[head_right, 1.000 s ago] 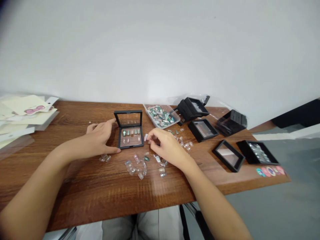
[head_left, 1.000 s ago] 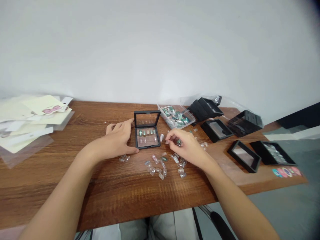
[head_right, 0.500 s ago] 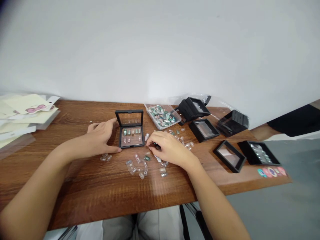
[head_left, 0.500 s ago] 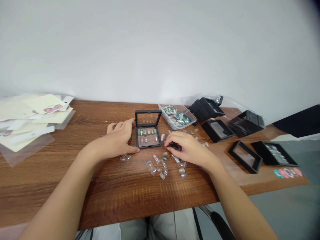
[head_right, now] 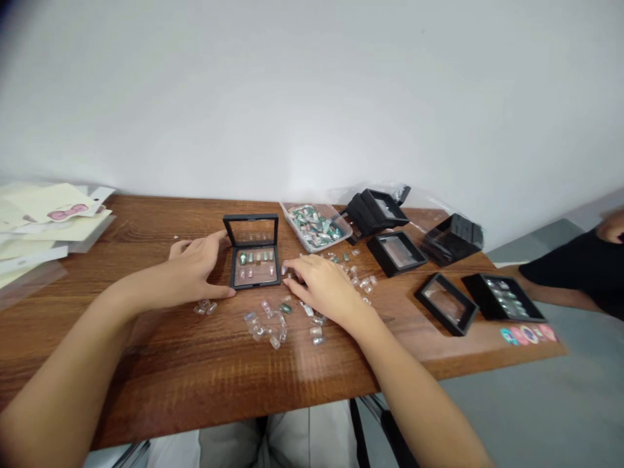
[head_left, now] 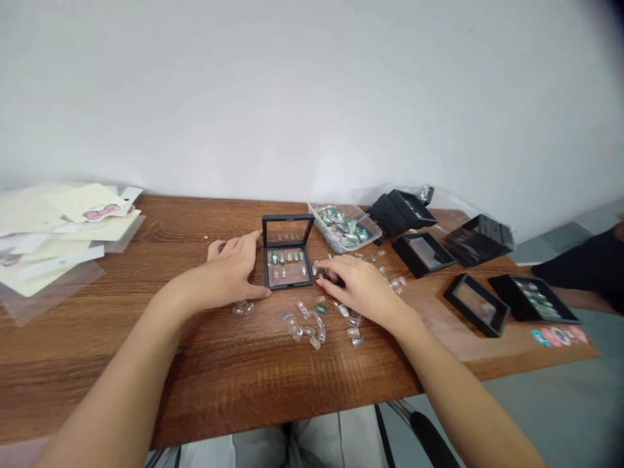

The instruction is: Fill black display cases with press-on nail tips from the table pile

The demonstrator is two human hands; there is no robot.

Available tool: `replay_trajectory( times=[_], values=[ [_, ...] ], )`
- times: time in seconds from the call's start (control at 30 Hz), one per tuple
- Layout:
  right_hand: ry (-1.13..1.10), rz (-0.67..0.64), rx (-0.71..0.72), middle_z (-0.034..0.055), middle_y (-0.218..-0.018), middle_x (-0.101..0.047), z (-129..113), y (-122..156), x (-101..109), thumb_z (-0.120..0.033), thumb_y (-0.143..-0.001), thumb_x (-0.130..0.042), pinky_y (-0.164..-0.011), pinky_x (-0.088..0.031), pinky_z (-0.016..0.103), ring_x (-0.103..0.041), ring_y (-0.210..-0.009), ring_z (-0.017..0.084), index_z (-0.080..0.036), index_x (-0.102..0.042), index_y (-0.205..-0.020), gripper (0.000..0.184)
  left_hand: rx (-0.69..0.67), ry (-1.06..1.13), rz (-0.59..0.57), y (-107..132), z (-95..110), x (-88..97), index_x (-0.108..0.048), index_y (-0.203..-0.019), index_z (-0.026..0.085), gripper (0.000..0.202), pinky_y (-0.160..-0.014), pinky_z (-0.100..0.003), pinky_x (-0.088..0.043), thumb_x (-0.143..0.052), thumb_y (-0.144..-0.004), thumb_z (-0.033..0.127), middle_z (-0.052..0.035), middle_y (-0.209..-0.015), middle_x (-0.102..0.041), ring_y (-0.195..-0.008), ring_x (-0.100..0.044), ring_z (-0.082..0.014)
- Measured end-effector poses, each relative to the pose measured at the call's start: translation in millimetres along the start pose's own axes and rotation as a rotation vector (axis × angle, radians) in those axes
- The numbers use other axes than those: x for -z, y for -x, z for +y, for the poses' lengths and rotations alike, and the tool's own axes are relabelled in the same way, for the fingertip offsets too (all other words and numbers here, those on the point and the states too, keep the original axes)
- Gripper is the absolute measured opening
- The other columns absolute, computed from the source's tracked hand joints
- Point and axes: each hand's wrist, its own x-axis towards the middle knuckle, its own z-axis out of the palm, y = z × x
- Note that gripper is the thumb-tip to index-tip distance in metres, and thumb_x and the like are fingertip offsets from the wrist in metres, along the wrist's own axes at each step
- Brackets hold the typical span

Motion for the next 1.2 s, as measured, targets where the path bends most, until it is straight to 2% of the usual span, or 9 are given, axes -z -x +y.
replay_trajectory(
  times=[0.17, 0.4, 0.6, 0.9, 1.03, 1.2],
  values=[
    [0.015, 0.009, -0.029, 0.0073, -0.093, -0.071, -1.3, -2.4, -5.1, -0.029, -0.096, -0.058, -0.080, -0.048, 0.033, -0.064, -0.086, 0.021, -0.015, -0.068, -0.118, 0.028, 0.011, 0.005, -0.005, -0.5, 2.1, 1.4, -0.020, -0.150, 0.018, 0.095, -0.116, -0.055, -0.016, -0.059, -0.076, 0.062, -0.0163, -0.156, -0.034, -0.144, -0.028, -0.0390],
    [-0.031, 0.001, -0.035, 0.0027, -0.081, -0.066, -2.3, -4.5, -3.5, -0.025, -0.094, -0.061, -0.074, -0.044, 0.029, -0.061, -0.080, 0.018, -0.017, -0.069, -0.101, 0.013, 0.023, 0.000, -0.014, -0.5, 4.3, 2.0, -0.021, -0.150, 0.016, 0.095, -0.116, -0.057, -0.016, -0.060, -0.075, 0.061, -0.0173, -0.156, -0.034, -0.144, -0.027, -0.0405],
    [-0.126, -0.036, -0.023, -0.0004, -0.080, -0.063, 0.9, -1.6, 0.7, -0.026, -0.092, -0.064, -0.072, -0.041, 0.027, -0.059, -0.078, 0.016, -0.019, -0.065, -0.103, 0.014, 0.018, -0.017, -0.030, 0.2, 2.9, 1.8, -0.019, -0.150, 0.015, 0.097, -0.117, -0.055, -0.015, -0.060, -0.076, 0.063, -0.0180, -0.156, -0.033, -0.145, -0.026, -0.0376],
    [-0.136, -0.035, -0.043, -0.0009, -0.075, -0.061, 2.1, -2.2, 0.0, -0.024, -0.092, -0.062, -0.070, -0.040, 0.027, -0.057, -0.074, 0.016, -0.020, -0.066, -0.100, 0.010, 0.011, -0.027, -0.046, 0.4, 4.5, 0.8, -0.020, -0.149, 0.013, 0.100, -0.118, -0.054, -0.014, -0.062, -0.074, 0.064, -0.0187, -0.155, -0.032, -0.146, -0.025, -0.0348],
    [-0.161, -0.034, -0.048, -0.0010, -0.075, -0.062, 1.9, -0.2, 7.9, -0.023, -0.093, -0.061, -0.073, -0.040, 0.027, -0.058, -0.076, 0.016, -0.020, -0.067, -0.101, 0.011, 0.007, -0.020, -0.044, 0.7, 5.4, 1.8, -0.019, -0.150, 0.015, 0.102, -0.118, -0.054, -0.015, -0.063, -0.073, 0.065, -0.0174, -0.156, -0.032, -0.146, -0.025, -0.0344],
    [-0.212, -0.081, -0.046, -0.0020, -0.074, -0.059, 3.9, 3.1, 20.3, -0.021, -0.090, -0.065, -0.068, -0.038, 0.026, -0.055, -0.071, 0.014, -0.021, -0.067, -0.096, 0.006, 0.010, -0.028, -0.047, 0.4, 5.0, 1.9, -0.018, -0.150, 0.013, 0.103, -0.118, -0.054, -0.014, -0.063, -0.073, 0.065, -0.0183, -0.155, -0.032, -0.146, -0.025, -0.0346]
  ],
)
